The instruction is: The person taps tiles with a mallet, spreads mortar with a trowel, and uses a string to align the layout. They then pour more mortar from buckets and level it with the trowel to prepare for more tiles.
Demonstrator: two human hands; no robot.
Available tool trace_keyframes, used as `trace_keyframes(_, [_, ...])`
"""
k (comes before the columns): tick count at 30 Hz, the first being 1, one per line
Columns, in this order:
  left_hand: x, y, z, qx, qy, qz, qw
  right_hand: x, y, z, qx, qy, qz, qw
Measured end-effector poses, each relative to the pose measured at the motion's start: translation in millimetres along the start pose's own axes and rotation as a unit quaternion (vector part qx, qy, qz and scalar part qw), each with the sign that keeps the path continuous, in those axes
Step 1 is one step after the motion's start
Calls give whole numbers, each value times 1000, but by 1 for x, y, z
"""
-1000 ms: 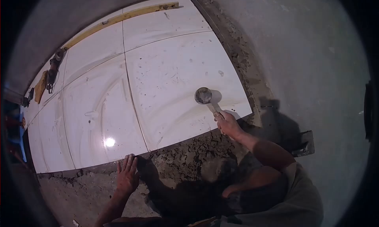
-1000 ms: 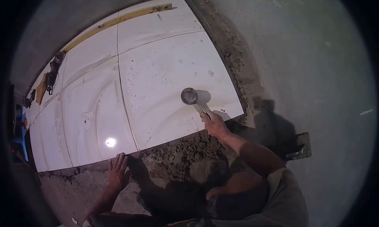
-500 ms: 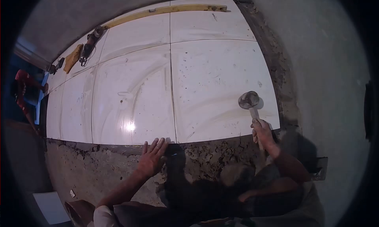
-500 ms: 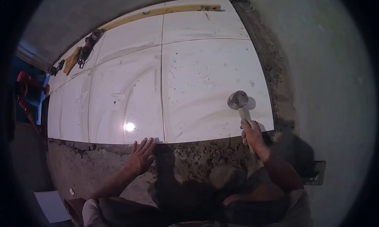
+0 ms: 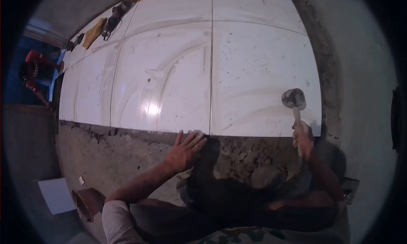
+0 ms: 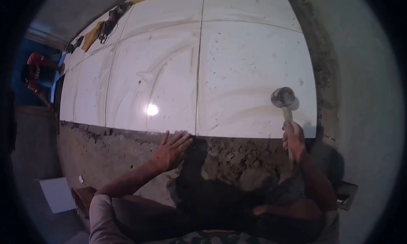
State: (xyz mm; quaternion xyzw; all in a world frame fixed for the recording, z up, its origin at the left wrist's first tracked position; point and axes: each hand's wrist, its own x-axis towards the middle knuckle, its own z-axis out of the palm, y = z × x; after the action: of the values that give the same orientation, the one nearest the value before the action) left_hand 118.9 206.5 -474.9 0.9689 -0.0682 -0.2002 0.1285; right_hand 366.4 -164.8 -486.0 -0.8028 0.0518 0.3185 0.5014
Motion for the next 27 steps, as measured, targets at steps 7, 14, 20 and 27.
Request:
trace_keyframes(7, [-2,-24,-1,-6,37,-117,992,2,-5,5,-4,-11,-12,1000])
trace_keyframes(14, [-17,-40,0,-17,74,-181,981,0,-2,8,-13,-30,-25,999])
trace_keyframes(20, [-47,-37,10,-108,89,-252,958,8,23,1,-111,-30,-78,990])
trace_keyframes(27, [-122,34,3,-377,97,-344,854,-74,-61,27,-405,-50,-139,902])
